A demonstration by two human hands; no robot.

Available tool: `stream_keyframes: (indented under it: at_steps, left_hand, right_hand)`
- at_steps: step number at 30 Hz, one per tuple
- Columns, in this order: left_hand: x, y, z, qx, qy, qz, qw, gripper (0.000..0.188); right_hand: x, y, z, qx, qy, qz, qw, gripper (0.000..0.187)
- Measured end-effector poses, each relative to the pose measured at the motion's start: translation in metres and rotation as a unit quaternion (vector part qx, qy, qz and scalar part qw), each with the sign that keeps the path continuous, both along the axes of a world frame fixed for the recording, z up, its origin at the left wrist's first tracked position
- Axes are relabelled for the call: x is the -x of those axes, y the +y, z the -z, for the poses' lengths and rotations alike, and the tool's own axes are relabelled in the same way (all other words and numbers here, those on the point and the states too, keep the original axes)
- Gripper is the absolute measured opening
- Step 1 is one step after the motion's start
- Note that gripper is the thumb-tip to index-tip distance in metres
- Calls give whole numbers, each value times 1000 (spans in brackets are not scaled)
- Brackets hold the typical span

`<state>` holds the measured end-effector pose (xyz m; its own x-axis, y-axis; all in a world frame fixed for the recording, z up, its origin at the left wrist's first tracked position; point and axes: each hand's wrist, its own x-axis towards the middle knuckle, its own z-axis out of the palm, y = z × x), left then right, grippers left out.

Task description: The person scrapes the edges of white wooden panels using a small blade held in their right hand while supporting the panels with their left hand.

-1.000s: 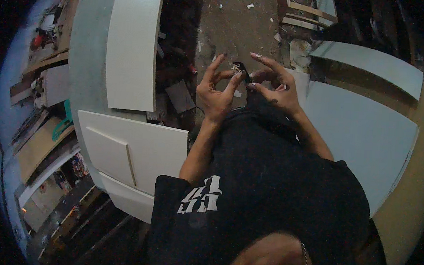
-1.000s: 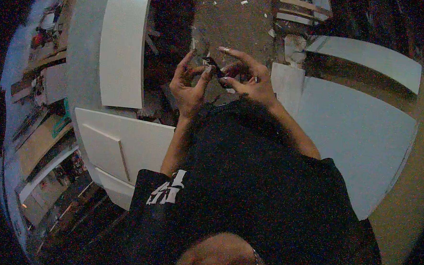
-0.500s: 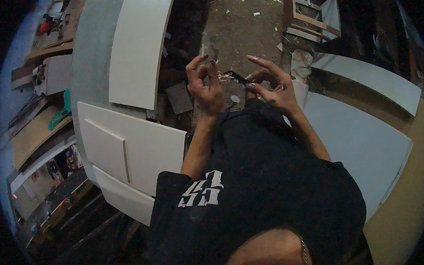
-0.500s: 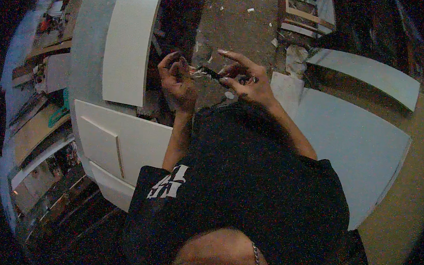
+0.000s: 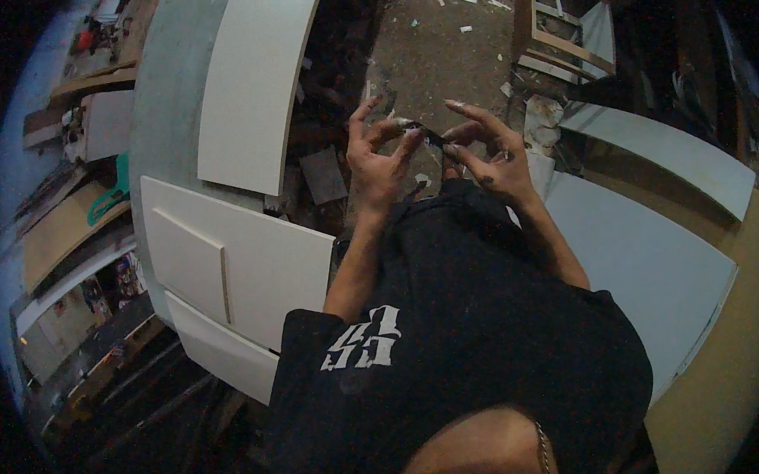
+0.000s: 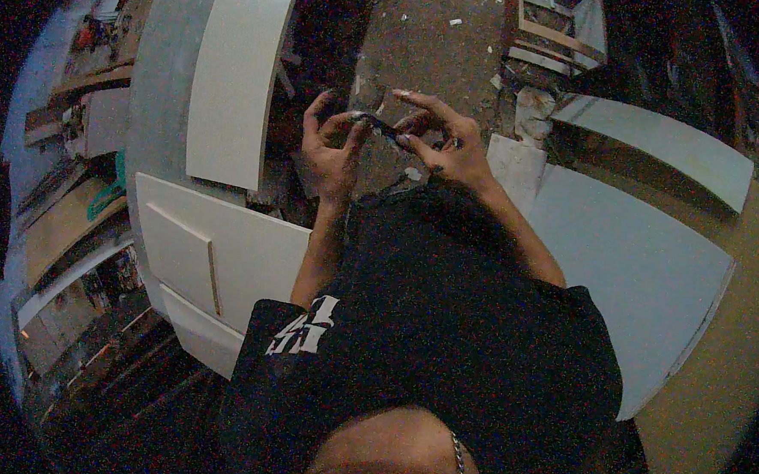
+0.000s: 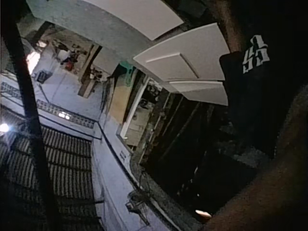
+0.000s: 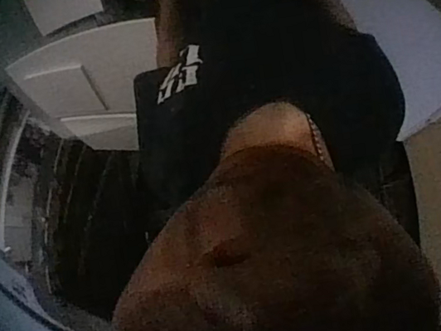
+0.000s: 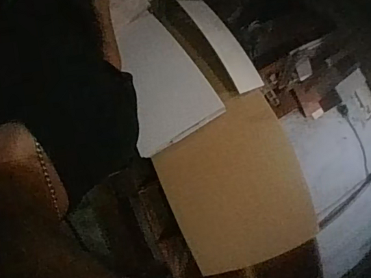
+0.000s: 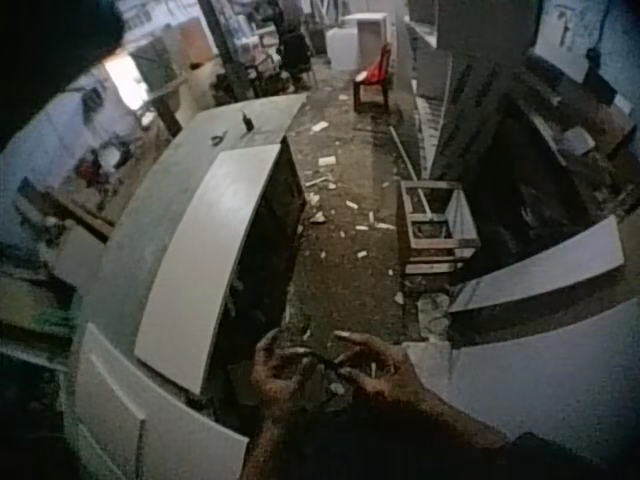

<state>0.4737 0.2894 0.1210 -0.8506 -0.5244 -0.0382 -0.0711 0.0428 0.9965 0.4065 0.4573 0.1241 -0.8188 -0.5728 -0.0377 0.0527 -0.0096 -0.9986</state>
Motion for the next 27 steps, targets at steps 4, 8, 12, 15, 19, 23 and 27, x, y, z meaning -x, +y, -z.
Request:
stream_keyframes:
  at_steps: [4,8,12,15,19,23,27]
  left_hand:
    - [-3,5,-2,40,-24,-10,999,67]
    - [-2,3,1,-21,-7,-5,1000,66]
    - [-4,0,4,0,-12,3,1000,59]
    - [-6,-2,-1,25,-10,10,1000,56]
    - [-25,-12,7,16,22,12,1000,51]
    - [-49,-25,19,40,27,10,999,48]
    - [-55,-37,23,44,4,23,999,46]
  right_hand:
    - [-5,-4,0,3,28,3,1000,57]
    - [-3,-3,3,-6,52,9,999,55]
    - [-3,-3,0,-9,60,14,998,55]
    - [-2,-5,3,-4,68,22,997,54]
    - [-20,-13,11,15,87,46,995,51]
    - [-36,-21,18,2,81,59,995,47]
    - [-40,-24,20,6,83,64,994,44]
